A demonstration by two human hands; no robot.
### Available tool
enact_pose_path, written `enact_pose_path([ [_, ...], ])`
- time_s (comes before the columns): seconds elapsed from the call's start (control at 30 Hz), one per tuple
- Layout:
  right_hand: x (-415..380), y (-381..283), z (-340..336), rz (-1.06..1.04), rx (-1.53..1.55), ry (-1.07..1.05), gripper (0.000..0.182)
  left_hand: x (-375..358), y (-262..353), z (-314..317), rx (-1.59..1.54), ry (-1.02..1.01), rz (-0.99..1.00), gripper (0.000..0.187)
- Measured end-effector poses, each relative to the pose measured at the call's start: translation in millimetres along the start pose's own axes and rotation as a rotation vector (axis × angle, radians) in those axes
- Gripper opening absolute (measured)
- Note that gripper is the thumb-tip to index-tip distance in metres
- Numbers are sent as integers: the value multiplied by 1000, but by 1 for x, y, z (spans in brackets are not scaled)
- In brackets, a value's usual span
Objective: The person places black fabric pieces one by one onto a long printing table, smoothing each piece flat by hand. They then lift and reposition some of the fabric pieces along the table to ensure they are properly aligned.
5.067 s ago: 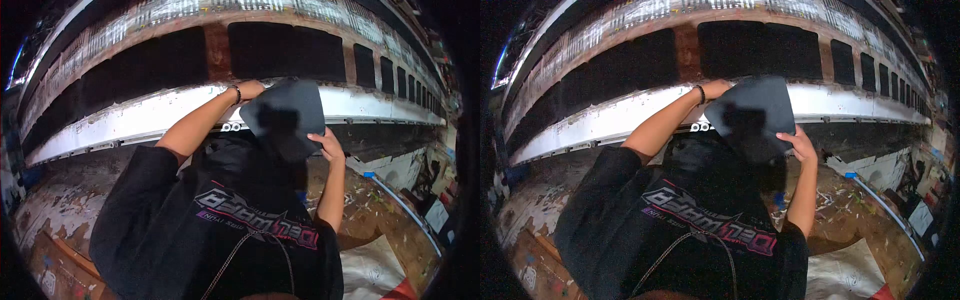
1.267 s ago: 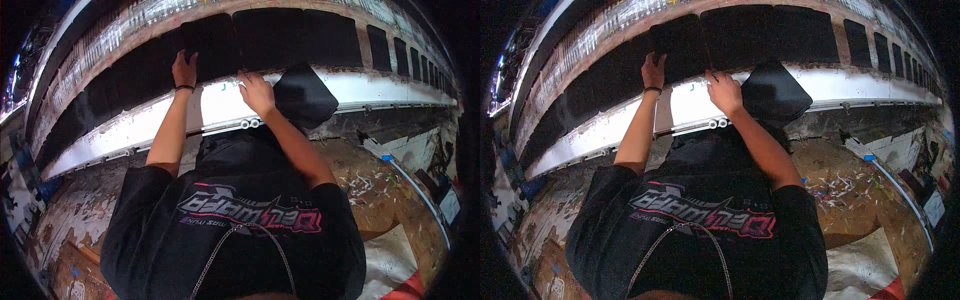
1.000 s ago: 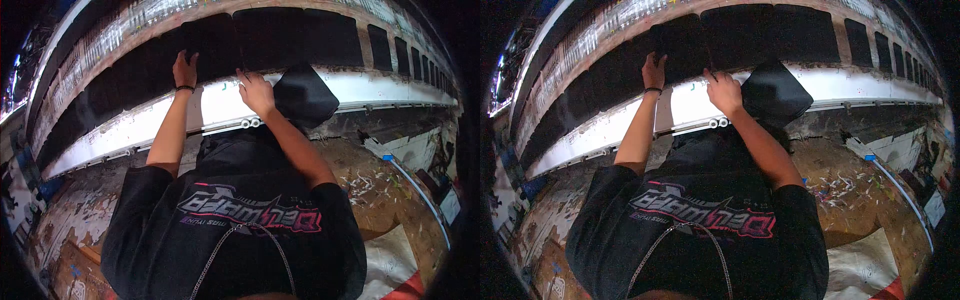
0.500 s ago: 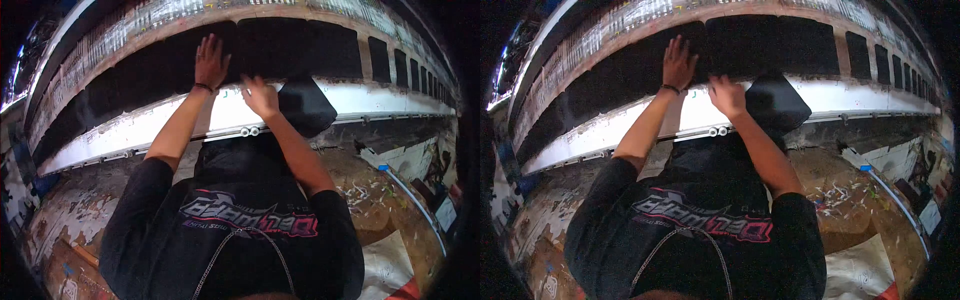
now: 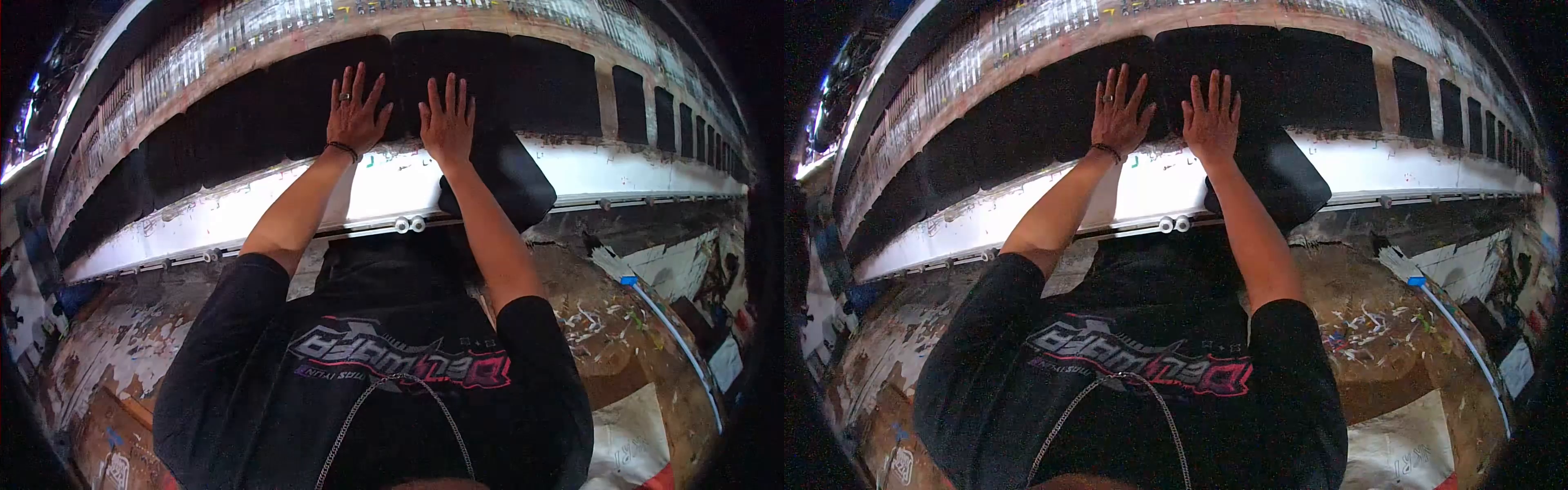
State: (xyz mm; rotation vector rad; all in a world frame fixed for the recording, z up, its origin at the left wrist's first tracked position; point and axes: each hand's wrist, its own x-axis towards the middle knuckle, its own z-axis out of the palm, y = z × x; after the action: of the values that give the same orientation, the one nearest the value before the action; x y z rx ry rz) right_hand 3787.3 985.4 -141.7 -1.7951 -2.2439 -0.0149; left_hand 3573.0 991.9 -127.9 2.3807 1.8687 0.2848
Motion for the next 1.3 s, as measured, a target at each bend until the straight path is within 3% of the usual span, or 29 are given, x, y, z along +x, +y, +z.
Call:
enact_pose_path([
  [0.73,3,-8,0,23,-5,47,59,8,10,-5,-11,2,-16,62],
  [0.83,8,-6,-7,57,69,-15,60,22,29,3,-137,123,117,62],
  [0.9,19,15,-36,28,63,24,53,24,35,12,-116,47,154,62],
  [0.97,25,59,-84,146,276,64,40,25,40,14,-91,-38,186,62],
  [1.03,-1,126,-99,137,201,321,28,23,39,13,-39,-53,171,64],
  [1.1,-37,187,-113,411,165,57,32,16,41,17,-39,12,171,60],
  [1.17,-67,210,-135,535,118,-175,43,9,53,3,-32,74,173,57],
  [1.2,-77,213,-137,535,123,-173,43,-5,69,-12,-171,15,151,51],
  [1.27,-92,218,-134,655,470,-501,43,-28,101,-34,-433,-163,120,41],
  [1.3,-97,222,-122,648,483,-501,43,-37,115,-41,-555,-280,105,37],
])
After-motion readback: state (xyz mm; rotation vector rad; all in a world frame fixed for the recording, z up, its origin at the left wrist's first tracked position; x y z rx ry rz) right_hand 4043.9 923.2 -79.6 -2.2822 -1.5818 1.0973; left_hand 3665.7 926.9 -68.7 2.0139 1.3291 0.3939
